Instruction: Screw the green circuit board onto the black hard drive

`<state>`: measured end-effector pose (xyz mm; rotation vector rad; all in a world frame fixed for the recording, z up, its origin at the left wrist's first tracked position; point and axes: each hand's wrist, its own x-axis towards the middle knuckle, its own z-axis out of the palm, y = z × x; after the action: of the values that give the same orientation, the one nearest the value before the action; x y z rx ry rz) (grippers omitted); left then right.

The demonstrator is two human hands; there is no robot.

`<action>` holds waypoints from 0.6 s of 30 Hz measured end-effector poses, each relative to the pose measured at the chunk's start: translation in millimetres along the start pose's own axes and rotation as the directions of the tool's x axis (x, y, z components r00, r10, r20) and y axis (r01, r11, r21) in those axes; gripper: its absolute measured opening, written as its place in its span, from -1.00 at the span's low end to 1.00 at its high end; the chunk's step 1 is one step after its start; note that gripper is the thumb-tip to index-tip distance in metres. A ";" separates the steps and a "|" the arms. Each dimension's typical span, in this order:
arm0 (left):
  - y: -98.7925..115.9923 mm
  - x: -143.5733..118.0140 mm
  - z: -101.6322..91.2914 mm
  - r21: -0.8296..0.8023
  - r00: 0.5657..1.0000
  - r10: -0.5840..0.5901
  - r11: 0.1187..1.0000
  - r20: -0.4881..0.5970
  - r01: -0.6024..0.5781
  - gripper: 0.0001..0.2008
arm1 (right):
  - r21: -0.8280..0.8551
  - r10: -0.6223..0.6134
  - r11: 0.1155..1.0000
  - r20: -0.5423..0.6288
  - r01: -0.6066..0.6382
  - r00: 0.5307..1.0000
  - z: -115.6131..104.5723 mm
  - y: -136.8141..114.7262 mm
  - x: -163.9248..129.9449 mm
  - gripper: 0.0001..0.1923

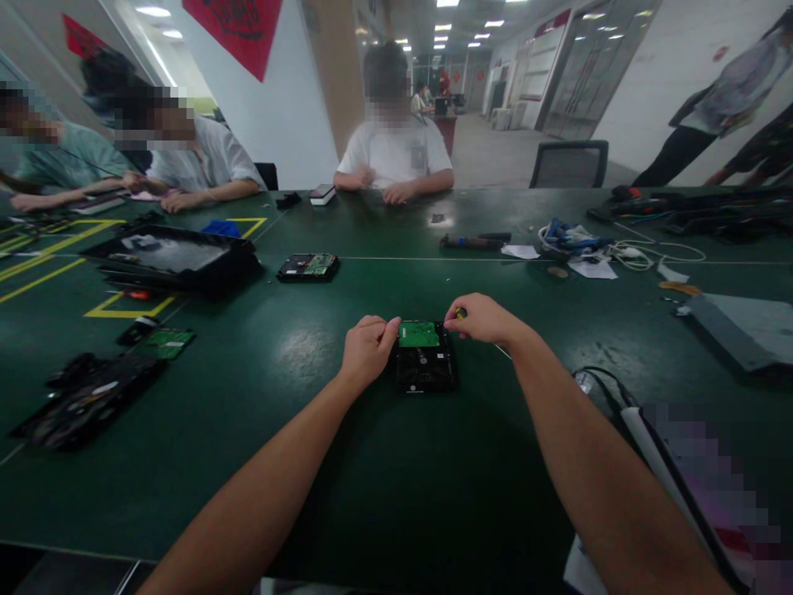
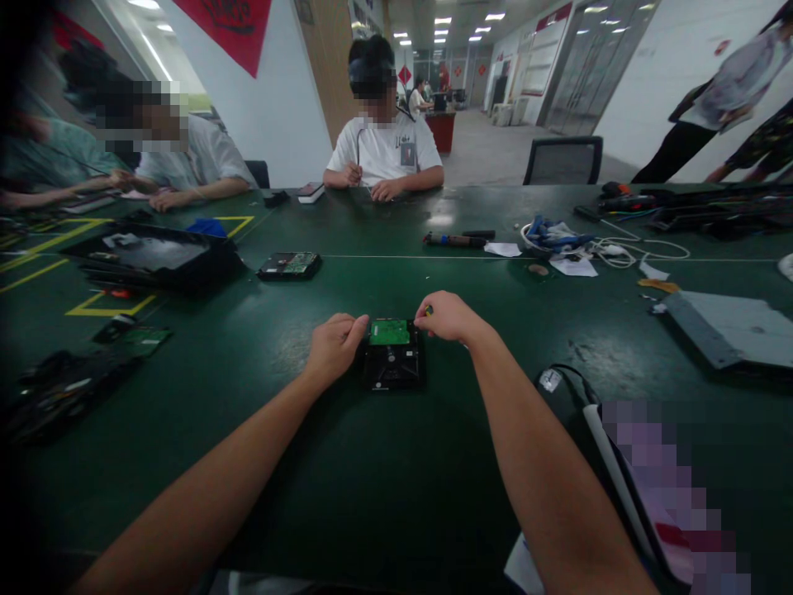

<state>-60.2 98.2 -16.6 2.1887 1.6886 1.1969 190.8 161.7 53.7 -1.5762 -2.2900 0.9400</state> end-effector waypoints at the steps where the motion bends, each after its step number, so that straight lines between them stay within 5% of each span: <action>1: 0.7 -0.4 -0.4 0.006 1.000 0.009 1.000 0.005 -0.009 -0.43 | -0.003 -0.006 1.000 -0.001 0.006 1.000 -0.1 -0.7 -0.2 -0.78; 8: 8.9 -3.4 -3.0 -0.050 0.999 0.005 0.999 0.033 -0.004 -0.43 | -0.029 -0.033 0.999 -0.001 0.033 0.999 -2.0 -1.6 -1.5 -0.85; 13: 8.0 -3.8 -0.6 -0.007 0.996 -0.042 0.999 0.080 0.042 -0.71 | 0.005 -0.059 0.998 -0.003 0.059 0.998 -0.3 3.4 -0.5 -0.84; 18: 9.1 -8.2 4.2 0.051 0.984 0.003 0.999 0.181 -0.012 -0.45 | -0.010 -0.098 0.995 0.030 0.098 0.995 0.7 7.1 1.8 -0.83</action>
<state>-51.0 89.3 -18.7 2.2585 1.6562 0.9331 195.1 164.6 48.6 -1.4488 -2.3724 0.9332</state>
